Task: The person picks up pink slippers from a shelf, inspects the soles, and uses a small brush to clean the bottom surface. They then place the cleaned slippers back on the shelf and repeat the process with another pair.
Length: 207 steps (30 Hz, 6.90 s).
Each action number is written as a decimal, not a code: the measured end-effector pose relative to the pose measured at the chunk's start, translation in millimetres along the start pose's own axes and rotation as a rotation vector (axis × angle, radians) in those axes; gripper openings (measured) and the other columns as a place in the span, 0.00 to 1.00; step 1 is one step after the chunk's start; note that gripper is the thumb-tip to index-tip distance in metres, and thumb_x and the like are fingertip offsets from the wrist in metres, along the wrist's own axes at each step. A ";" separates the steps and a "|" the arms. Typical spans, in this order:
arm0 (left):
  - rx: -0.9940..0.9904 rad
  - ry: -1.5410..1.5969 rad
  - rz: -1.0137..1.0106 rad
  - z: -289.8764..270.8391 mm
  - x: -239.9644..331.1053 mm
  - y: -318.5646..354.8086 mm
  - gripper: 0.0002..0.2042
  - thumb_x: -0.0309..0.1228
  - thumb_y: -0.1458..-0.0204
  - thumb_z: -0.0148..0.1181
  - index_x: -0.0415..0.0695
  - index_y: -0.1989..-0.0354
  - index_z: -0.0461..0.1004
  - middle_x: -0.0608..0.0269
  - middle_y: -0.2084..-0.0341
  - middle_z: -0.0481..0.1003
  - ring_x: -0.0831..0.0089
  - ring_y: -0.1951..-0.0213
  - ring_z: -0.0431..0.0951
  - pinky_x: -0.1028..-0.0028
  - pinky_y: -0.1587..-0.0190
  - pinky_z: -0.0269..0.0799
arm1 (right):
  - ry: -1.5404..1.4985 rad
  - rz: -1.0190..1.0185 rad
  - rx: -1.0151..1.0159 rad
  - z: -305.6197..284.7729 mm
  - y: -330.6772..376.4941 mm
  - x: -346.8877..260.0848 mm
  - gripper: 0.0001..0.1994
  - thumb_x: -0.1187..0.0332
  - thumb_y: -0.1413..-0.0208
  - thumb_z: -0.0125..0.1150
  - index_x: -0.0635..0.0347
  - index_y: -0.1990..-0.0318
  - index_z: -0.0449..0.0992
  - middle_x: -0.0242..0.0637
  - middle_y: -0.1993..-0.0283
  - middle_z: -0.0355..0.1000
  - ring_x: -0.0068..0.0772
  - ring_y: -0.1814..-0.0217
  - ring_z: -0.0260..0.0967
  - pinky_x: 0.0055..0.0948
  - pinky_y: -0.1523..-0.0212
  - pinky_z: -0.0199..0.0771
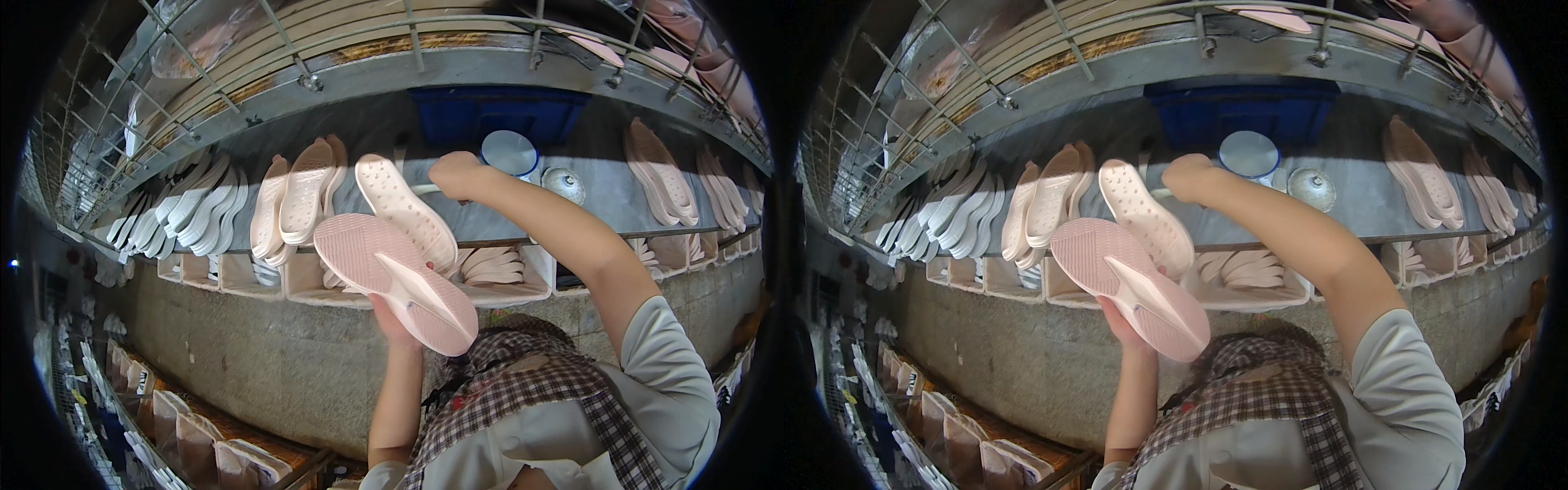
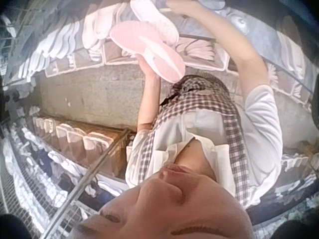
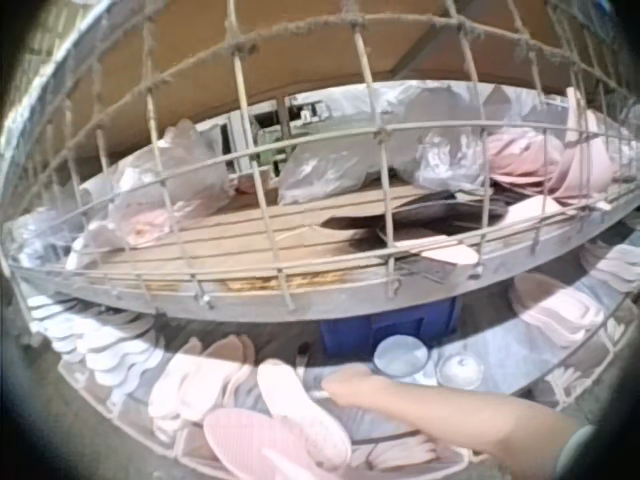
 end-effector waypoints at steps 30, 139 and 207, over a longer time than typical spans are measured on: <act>0.184 -0.077 -0.067 36.9 11.1 -7.3 0.31 0.53 0.38 0.31 0.41 0.35 0.51 0.50 0.42 0.61 0.57 0.42 0.64 0.60 0.41 0.61 | -0.217 -0.326 0.487 -39.3 111.9 115.9 0.12 0.58 0.47 0.60 0.53 0.61 0.80 0.36 0.65 0.74 0.40 0.57 0.66 0.36 0.55 0.66; 0.244 -0.466 0.058 -18.3 29.0 -106.3 0.41 0.60 0.42 0.33 0.40 0.31 0.36 0.51 0.31 0.42 0.61 0.30 0.40 0.62 0.32 0.30 | -2.044 0.165 0.103 107.5 111.6 -18.7 0.28 0.62 0.41 0.57 0.57 0.36 0.57 0.40 0.52 0.70 0.29 0.60 0.74 0.23 0.64 0.75; -0.749 -0.345 -0.468 760.0 -1013.6 259.5 0.21 0.24 0.46 0.53 0.41 0.45 0.55 0.58 0.53 0.67 0.69 0.56 0.72 0.71 0.59 0.70 | -1.050 2.019 0.838 488.7 1111.1 296.4 0.17 0.64 0.50 0.61 0.63 0.54 0.72 0.47 0.52 0.68 0.50 0.46 0.63 0.39 0.47 0.64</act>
Point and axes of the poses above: each hand's wrist, its own y-axis away from the middle knuckle, its own z-axis out of the palm, x = y × z, the point moved 9 cm from there along -y, towards the middle knuckle
